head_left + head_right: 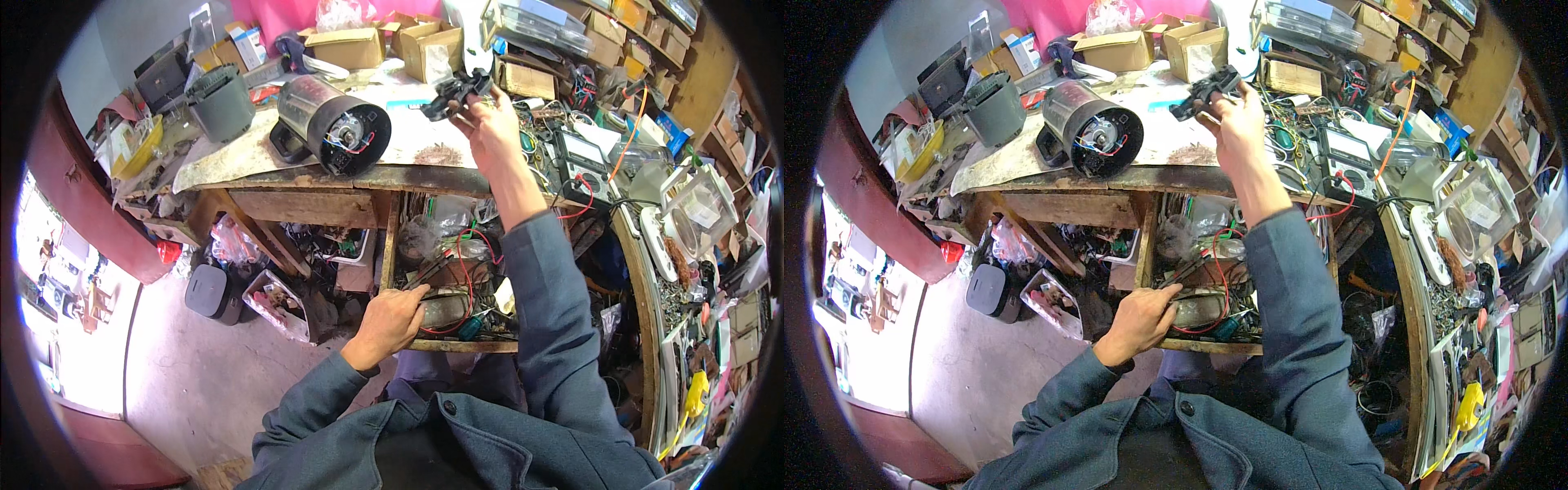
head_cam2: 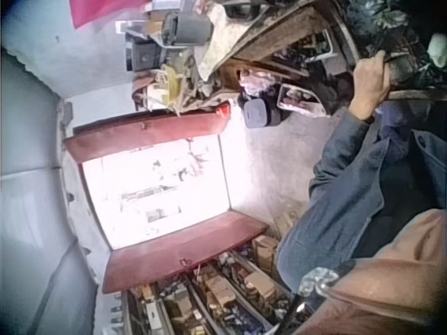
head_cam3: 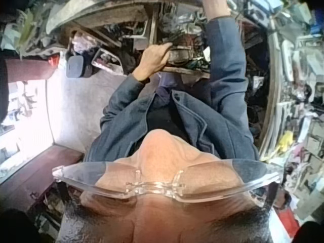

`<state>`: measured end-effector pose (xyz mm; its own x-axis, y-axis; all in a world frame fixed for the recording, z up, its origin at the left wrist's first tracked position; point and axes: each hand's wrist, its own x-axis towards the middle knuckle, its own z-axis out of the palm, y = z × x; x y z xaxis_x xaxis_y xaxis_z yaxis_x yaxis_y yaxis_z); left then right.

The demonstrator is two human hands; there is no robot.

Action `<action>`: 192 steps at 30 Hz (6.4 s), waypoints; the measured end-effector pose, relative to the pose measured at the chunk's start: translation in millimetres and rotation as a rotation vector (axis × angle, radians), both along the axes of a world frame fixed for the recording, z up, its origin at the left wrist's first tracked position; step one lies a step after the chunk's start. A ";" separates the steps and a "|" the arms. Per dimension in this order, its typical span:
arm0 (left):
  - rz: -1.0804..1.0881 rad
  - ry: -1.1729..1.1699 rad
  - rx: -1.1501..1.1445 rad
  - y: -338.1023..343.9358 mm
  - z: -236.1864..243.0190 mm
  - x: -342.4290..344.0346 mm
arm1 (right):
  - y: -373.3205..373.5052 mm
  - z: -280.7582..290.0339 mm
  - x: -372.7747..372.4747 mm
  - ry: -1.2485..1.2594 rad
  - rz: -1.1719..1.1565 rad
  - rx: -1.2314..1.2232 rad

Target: The person retrieves a screwdriver from a drawer and uses it to unscrew the base of a small appliance. They remove the base cover, expose the internal components, and continue to manipulate the appliance with the screwdriver.

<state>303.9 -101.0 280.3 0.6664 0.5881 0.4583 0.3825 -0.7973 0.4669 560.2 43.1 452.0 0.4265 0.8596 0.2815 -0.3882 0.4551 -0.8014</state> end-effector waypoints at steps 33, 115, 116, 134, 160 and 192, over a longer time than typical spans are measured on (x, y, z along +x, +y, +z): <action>0.014 0.129 -0.036 8.2 4.0 10.9 | 60.7 -70.0 -69.2 -1.073 -0.546 -0.114; -0.023 0.058 -0.023 7.8 6.8 10.0 | -61.7 -55.9 -10.2 -1.732 -0.828 -0.127; -0.025 0.051 -0.016 7.8 5.7 10.1 | -74.0 -60.8 -9.6 -1.692 -0.850 -0.063; -0.028 0.145 -0.001 6.1 9.3 15.0 | -126.6 -103.3 14.6 -1.356 -0.777 -0.065; -0.034 0.157 -0.012 6.8 4.2 14.0 | -119.9 -92.5 14.2 -0.760 -0.476 -0.299; -0.008 0.158 -0.029 5.0 4.4 10.6 | -208.9 -105.5 -3.1 -0.183 -0.029 -0.082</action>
<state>314.5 -96.0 284.6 0.7335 0.5941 0.3303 0.4466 -0.7875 0.4247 557.1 -165.8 346.5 0.3997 0.8707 0.2866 -0.2200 0.3946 -0.8921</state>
